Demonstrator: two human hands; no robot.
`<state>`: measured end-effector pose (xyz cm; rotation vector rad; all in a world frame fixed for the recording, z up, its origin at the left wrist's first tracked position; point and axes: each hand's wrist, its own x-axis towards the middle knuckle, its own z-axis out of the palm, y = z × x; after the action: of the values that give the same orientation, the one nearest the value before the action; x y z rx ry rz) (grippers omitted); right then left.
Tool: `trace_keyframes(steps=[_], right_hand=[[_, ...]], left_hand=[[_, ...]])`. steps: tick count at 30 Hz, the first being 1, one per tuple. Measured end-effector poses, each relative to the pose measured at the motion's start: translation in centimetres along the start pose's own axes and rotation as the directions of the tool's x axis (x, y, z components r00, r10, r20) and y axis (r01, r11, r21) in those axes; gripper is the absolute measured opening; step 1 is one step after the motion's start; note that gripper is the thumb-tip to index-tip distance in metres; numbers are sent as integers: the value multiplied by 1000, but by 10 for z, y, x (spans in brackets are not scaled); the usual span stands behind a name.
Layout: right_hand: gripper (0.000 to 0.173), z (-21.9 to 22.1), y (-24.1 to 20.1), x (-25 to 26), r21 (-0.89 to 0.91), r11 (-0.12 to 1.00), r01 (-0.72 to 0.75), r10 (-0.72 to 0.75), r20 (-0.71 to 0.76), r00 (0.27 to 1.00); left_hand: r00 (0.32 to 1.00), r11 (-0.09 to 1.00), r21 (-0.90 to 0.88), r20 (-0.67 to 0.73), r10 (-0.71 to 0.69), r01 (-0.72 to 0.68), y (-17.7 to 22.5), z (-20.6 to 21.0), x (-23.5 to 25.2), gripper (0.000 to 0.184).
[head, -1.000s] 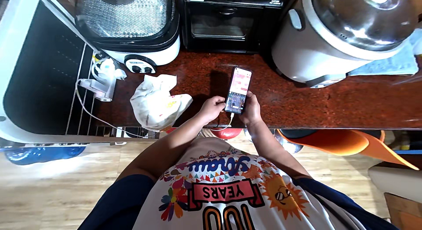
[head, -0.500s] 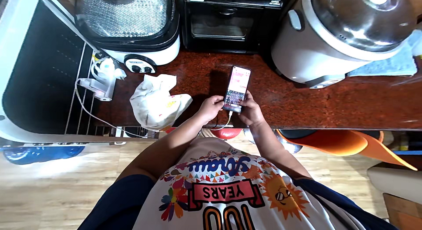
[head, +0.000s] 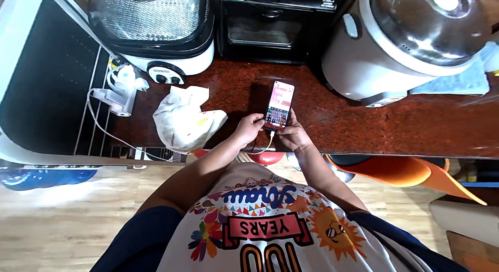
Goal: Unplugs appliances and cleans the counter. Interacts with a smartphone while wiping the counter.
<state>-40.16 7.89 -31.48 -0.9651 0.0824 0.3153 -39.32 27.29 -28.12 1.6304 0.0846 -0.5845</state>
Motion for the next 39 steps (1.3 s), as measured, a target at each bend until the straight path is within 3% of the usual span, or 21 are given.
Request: trace_keyframes(steps=[9,23,39], right_hand=[[104,7,-3,0,16,1000,-15,16,-54,998],[98,5,-1,0,28,1000,-6,7,-22,1000],[103,7,0,-2,-8,1000,-16,16,-38,999]], left_hand=[[1000,1000,13,5,-8,8,2,-2,-1,35],[1000,1000,20,7,-6,6,2,-2,-3,33],[1000,1000,13,-7,-3,3,0,-3,-5,35]])
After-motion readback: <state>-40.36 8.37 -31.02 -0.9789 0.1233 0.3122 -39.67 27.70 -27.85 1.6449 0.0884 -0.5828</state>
